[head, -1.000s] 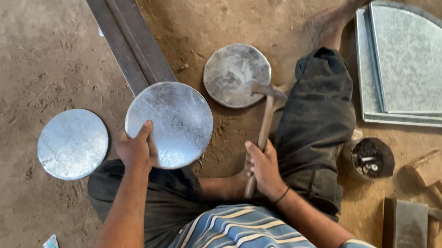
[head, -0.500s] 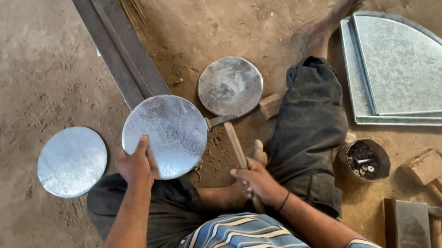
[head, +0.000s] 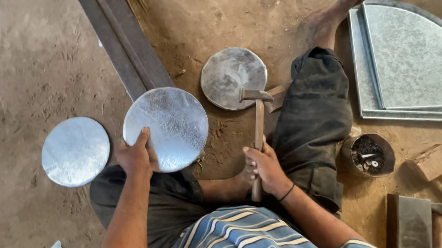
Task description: The person sits on the ground and hammers a circular galvanized sheet metal disc with a ball-peen hammer, striking it repeatedly to dome the metal while rotating and repositioning the disc on their lap. Finished domed discs are set aside next to other shaped pieces and sheet metal blanks.
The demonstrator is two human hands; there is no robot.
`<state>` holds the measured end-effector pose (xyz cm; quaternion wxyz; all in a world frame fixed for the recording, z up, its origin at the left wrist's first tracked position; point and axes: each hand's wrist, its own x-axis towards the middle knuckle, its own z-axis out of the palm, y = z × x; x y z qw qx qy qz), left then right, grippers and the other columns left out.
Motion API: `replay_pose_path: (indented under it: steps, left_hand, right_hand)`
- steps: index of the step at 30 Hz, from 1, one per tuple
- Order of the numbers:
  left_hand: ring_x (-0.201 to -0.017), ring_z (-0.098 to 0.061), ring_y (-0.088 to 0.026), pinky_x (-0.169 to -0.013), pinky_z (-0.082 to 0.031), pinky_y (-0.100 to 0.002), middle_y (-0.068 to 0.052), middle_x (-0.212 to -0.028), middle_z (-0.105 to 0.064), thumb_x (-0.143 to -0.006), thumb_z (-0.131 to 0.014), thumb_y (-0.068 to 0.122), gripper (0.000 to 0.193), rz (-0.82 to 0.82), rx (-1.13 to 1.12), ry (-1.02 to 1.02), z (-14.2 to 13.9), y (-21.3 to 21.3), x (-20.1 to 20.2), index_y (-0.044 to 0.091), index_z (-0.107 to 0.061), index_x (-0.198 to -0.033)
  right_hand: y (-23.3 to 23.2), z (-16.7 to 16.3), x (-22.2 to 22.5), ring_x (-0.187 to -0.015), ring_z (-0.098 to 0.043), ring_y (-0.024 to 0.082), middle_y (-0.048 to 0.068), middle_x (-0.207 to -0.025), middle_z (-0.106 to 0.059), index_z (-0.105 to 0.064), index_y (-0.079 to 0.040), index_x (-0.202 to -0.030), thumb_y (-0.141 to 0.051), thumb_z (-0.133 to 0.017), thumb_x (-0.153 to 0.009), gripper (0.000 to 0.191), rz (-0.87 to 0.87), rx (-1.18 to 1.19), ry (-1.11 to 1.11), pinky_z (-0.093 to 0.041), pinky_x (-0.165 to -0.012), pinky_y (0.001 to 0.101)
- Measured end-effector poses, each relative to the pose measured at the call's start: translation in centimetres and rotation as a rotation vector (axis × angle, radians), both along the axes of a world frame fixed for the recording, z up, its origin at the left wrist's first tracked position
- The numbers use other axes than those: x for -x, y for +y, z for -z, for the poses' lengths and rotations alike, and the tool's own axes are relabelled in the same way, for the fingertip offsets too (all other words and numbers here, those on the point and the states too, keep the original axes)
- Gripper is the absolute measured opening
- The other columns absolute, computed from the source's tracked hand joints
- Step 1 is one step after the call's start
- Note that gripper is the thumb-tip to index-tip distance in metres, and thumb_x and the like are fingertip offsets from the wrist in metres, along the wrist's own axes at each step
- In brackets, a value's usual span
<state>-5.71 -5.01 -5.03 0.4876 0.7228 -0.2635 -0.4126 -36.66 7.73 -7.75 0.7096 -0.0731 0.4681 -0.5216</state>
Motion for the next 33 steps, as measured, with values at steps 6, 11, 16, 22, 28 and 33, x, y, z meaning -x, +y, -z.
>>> replay_pose_path:
  steps: [6, 11, 16, 22, 28, 33]
  left_hand:
    - [-0.1, -0.071, -0.022, -0.084, -0.06, -0.035, -0.014, -0.117, -0.072, -0.082, -0.085, 0.015, 0.048, -0.012, 0.035, 0.081, 0.0, -0.1, 0.1, -0.004, -0.065, -0.121]
    - [-0.102, -0.069, -0.024, -0.082, -0.057, -0.036, -0.015, -0.118, -0.07, -0.087, -0.083, 0.013, 0.046, -0.096, -0.095, 0.012, 0.1, 0.4, 1.2, -0.005, -0.064, -0.126]
    - [-0.108, -0.069, -0.025, -0.088, -0.059, -0.036, -0.017, -0.125, -0.068, -0.084, -0.081, 0.003, 0.049, -0.23, 0.185, 0.3, 1.1, 0.9, 2.5, -0.006, -0.062, -0.128]
    - [-0.113, -0.068, -0.027, -0.093, -0.057, -0.04, -0.015, -0.13, -0.066, -0.086, -0.078, 0.005, 0.051, -0.395, 0.114, 0.297, 1.4, 1.8, 3.5, -0.001, -0.059, -0.133]
    - [-0.115, -0.062, -0.027, -0.092, -0.058, -0.045, -0.012, -0.136, -0.056, -0.08, -0.082, 0.003, 0.074, -0.338, -0.034, 0.259, 0.3, 2.3, 1.6, 0.006, -0.041, -0.141]
    - [-0.105, -0.067, -0.031, -0.084, -0.057, -0.045, -0.018, -0.125, -0.065, -0.083, -0.087, 0.015, 0.061, -0.048, -0.191, 0.233, -1.4, -1.7, -2.4, -0.002, -0.055, -0.133]
  right_hand:
    - [0.5, -0.2, -0.4, -0.04, -0.041, 0.008, -0.005, -0.057, -0.042, -0.048, -0.015, -0.088, -0.014, -0.068, -0.091, 0.021, -0.333, -0.075, 0.08, -0.031, -0.034, 0.0254]
    - [1.0, -0.6, -1.6, -0.042, -0.045, 0.009, -0.002, -0.057, -0.046, -0.05, -0.01, -0.087, -0.018, -0.067, -0.095, 0.021, -0.23, 0.0, 0.256, -0.037, -0.036, 0.0273]
    - [1.0, -0.2, -2.2, -0.043, -0.042, 0.007, -0.005, -0.059, -0.045, -0.048, -0.013, -0.089, -0.016, -0.069, -0.094, 0.021, -0.17, -0.004, 0.195, -0.034, -0.037, 0.0262]
    - [1.7, -0.7, -3.0, -0.038, -0.041, 0.009, -0.002, -0.056, -0.043, -0.048, -0.012, -0.09, -0.017, -0.067, -0.093, 0.02, -0.239, -0.022, 0.241, -0.035, -0.034, 0.0282]
    - [0.0, -2.4, -1.0, -0.042, -0.041, 0.007, -0.006, -0.06, -0.043, -0.051, -0.014, -0.096, -0.018, -0.066, -0.097, 0.015, -0.034, -0.006, 0.107, -0.034, -0.036, 0.0252]
    - [0.5, -2.9, -1.8, -0.04, -0.041, 0.007, -0.006, -0.056, -0.041, -0.045, -0.014, -0.091, -0.022, -0.065, -0.095, 0.022, 0.165, -0.029, -0.007, -0.036, -0.032, 0.0283]
